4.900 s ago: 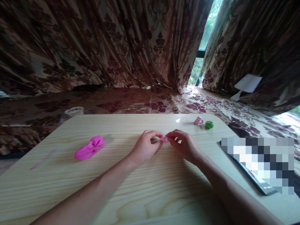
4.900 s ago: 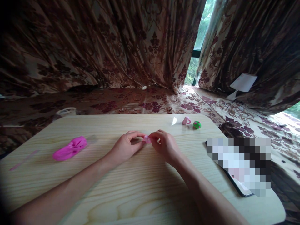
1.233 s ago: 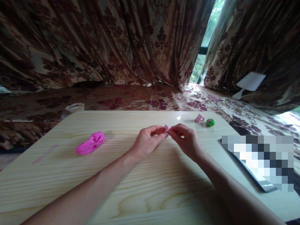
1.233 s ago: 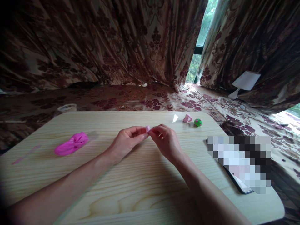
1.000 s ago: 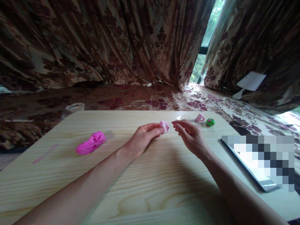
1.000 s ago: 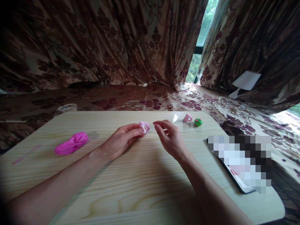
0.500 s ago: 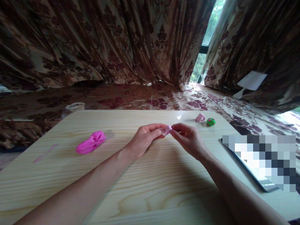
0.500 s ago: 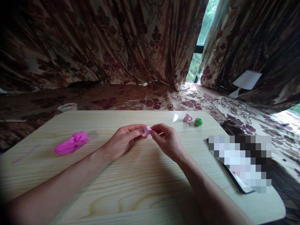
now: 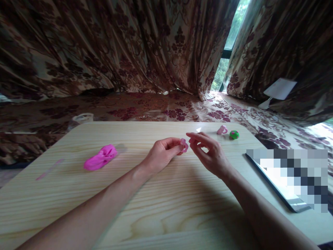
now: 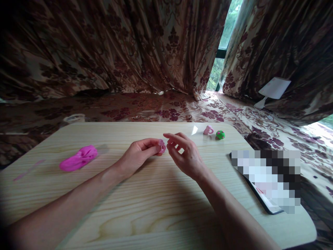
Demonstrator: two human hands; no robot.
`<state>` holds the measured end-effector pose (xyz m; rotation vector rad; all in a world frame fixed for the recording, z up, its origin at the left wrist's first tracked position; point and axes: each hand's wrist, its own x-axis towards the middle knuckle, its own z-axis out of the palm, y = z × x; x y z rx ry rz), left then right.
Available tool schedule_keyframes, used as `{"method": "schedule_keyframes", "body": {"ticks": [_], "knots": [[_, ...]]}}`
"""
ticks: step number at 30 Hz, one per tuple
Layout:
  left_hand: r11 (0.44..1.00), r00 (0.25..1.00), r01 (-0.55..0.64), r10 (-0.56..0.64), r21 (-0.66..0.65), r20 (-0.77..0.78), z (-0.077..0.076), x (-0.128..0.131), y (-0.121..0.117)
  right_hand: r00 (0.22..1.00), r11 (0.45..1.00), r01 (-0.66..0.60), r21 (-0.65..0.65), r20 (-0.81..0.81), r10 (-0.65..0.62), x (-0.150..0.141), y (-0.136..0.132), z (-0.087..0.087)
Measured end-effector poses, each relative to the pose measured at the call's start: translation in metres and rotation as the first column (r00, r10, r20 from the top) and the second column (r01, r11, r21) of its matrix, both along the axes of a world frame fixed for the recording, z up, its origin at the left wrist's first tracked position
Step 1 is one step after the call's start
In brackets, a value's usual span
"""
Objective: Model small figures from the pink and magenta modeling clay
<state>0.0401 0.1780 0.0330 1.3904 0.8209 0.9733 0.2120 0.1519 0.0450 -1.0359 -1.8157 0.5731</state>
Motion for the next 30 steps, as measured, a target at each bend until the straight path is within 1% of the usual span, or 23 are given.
{"method": "schedule_keyframes", "body": {"ticks": [2, 5, 9, 14, 18, 22, 25, 27, 28, 30], "knots": [[0.999, 0.999, 0.041, -0.040, 0.035, -0.026, 0.001, 0.000, -0.001, 0.999, 0.999, -0.030, 0.035, 0.029, 0.029, 0.000, 0.000, 0.001], [0.995, 0.995, 0.079, -0.075, 0.061, -0.063, 0.001, 0.000, -0.002, 0.999, 0.999, -0.025, 0.026, 0.030, 0.024, -0.001, 0.000, 0.000], [0.993, 0.991, 0.109, -0.105, 0.039, -0.085, 0.001, -0.001, -0.003, 1.000, 1.000, -0.008, -0.020, 0.011, 0.008, 0.000, 0.000, 0.000], [0.982, 0.980, 0.187, -0.184, 0.037, -0.072, 0.005, -0.003, -0.004, 1.000, 1.000, -0.011, 0.010, 0.021, 0.011, 0.000, 0.001, 0.002], [0.978, 0.977, 0.208, -0.207, 0.025, -0.051, 0.007, -0.002, -0.005, 1.000, 1.000, 0.005, 0.014, 0.003, -0.006, 0.000, 0.001, 0.003], [0.985, 0.986, 0.156, -0.151, 0.067, -0.075, 0.007, 0.000, -0.006, 0.999, 1.000, -0.001, -0.012, -0.032, 0.001, 0.001, 0.001, 0.003], [0.984, 0.987, 0.036, -0.008, 0.175, -0.160, 0.004, 0.001, -0.004, 0.999, 0.999, -0.036, -0.008, -0.007, 0.036, 0.000, 0.000, 0.003], [0.971, 0.971, -0.049, 0.101, 0.233, -0.217, 0.001, 0.002, -0.003, 1.000, 1.000, -0.022, 0.006, -0.002, 0.022, 0.000, 0.000, 0.003], [0.970, 0.964, -0.075, 0.130, 0.233, -0.231, 0.000, 0.002, -0.003, 1.000, 1.000, -0.008, 0.013, -0.003, 0.008, 0.000, 0.000, 0.003], [0.978, 0.967, -0.094, 0.135, 0.189, -0.218, -0.003, 0.003, -0.002, 1.000, 1.000, 0.009, 0.016, 0.009, -0.009, 0.001, 0.000, 0.003]]}}
